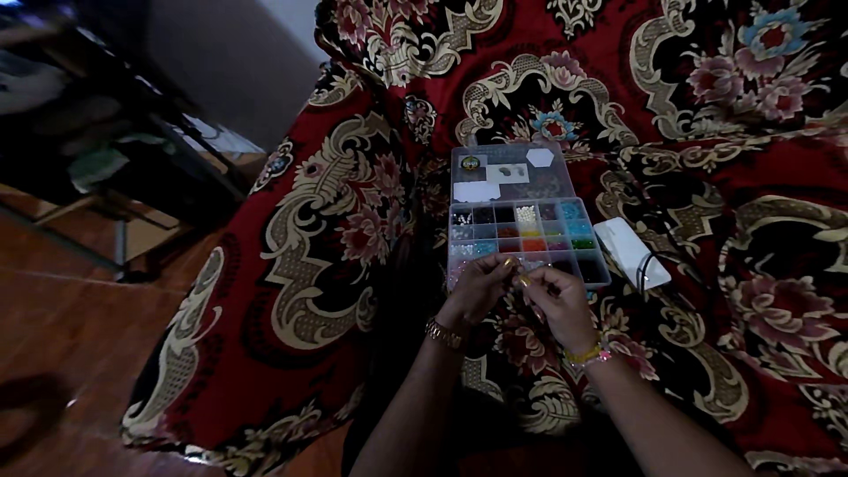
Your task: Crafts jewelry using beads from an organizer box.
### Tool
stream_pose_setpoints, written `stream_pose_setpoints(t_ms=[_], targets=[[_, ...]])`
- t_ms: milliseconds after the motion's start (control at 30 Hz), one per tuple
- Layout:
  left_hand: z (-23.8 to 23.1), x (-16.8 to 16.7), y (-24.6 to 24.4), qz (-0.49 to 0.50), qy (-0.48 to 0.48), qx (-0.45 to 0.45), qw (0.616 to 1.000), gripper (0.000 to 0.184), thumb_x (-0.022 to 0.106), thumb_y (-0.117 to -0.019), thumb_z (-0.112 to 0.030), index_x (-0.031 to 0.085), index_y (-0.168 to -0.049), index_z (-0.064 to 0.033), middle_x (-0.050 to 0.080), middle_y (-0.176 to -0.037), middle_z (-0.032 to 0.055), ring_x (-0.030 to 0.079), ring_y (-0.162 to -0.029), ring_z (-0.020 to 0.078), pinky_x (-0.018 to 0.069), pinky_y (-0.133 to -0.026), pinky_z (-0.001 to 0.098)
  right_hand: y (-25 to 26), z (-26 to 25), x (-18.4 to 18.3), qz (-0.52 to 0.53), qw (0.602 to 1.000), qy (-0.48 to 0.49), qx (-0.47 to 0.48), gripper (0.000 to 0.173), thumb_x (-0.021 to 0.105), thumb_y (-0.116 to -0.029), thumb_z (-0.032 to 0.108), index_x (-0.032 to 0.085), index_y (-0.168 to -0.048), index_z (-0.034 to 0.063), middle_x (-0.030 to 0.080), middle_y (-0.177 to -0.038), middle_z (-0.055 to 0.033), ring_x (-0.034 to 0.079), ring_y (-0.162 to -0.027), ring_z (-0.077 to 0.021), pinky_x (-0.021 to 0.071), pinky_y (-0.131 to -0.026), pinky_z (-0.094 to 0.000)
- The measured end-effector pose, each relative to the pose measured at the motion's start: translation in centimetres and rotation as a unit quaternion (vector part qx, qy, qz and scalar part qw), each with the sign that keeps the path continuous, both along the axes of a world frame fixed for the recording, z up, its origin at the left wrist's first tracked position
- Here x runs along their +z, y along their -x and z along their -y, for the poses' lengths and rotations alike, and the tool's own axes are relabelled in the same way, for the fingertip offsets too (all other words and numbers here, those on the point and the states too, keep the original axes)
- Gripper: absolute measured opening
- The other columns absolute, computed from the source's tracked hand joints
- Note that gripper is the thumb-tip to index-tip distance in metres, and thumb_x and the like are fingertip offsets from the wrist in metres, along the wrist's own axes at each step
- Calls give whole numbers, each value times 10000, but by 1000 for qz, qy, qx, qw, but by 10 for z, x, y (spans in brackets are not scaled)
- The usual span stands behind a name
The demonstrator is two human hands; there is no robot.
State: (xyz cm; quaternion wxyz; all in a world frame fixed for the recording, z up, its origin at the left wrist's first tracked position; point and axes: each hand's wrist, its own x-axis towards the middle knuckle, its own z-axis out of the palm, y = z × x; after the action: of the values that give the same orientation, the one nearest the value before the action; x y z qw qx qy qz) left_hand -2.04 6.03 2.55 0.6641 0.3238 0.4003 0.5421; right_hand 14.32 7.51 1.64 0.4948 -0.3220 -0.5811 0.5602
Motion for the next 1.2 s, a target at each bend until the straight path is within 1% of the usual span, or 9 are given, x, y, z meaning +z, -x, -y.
stream_pose_setpoints(t_ms=[100, 200, 500, 633, 800, 1033, 1200], targets=[[0, -1, 0, -2, -4, -3, 1000, 208, 504, -1030, -70, 695, -952, -88, 701, -896, -21, 655, -767, 63, 566, -735, 244, 0, -1, -2, 3, 1000, -12, -7, 118, 618, -917, 85, 710, -844, 76, 613, -666, 110, 512, -549, 55, 431, -508, -123], [0, -2, 0, -9, -2, -6, 1000, 208, 493, -1036, -84, 685, -955, -96, 699, -882, -28, 657, -775, 63, 566, -744, 252, 0, -1, -1, 17, 1000, -15, -16, 113, 623, -913, 94, 704, -835, 83, 584, -649, 124, 486, -540, 67, 408, -501, -118], [-1, -4, -2, -6, 11, 4, 1000, 241, 451, -1053, -83, 666, -945, -84, 686, -861, -26, 650, -765, 63, 563, -740, 248, 0, -1, 0, 43, 998, 7, -36, 118, 640, -914, 110, 730, -845, 76, 572, -626, 115, 467, -510, 53, 392, -474, -129], [-1, -2, -3, -21, 10, 4, 1000, 229, 453, -1051, -78, 656, -946, -86, 678, -860, -27, 648, -769, 65, 563, -743, 249, 1, 0, 2, 43, 998, 16, -38, 116, 635, -913, 97, 725, -845, 72, 569, -614, 107, 476, -499, 42, 405, -471, -132], [-1, -1, -4, -24, 9, 3, 1000, 216, 465, -1046, -69, 658, -949, -80, 675, -859, -24, 646, -772, 65, 563, -751, 252, 1, 1, 3, 40, 998, 13, -35, 120, 624, -917, 83, 708, -834, 66, 590, -629, 98, 510, -524, 42, 433, -493, -128], [-1, -1, -4, -30, 10, -3, 1000, 196, 486, -1039, -76, 660, -949, -84, 675, -871, -31, 646, -788, 63, 562, -766, 253, 1, 1, 3, 34, 999, 22, -32, 115, 622, -910, 80, 695, -822, 75, 591, -626, 94, 513, -516, 32, 432, -484, -133], [-1, 0, -4, -39, 2, -4, 999, 196, 478, -1040, -62, 668, -996, -70, 690, -905, -28, 655, -794, 65, 567, -756, 256, 0, 0, -1, 52, 998, -1, -37, 123, 620, -922, 110, 691, -831, 68, 588, -629, 96, 518, -513, 32, 446, -481, -147]])
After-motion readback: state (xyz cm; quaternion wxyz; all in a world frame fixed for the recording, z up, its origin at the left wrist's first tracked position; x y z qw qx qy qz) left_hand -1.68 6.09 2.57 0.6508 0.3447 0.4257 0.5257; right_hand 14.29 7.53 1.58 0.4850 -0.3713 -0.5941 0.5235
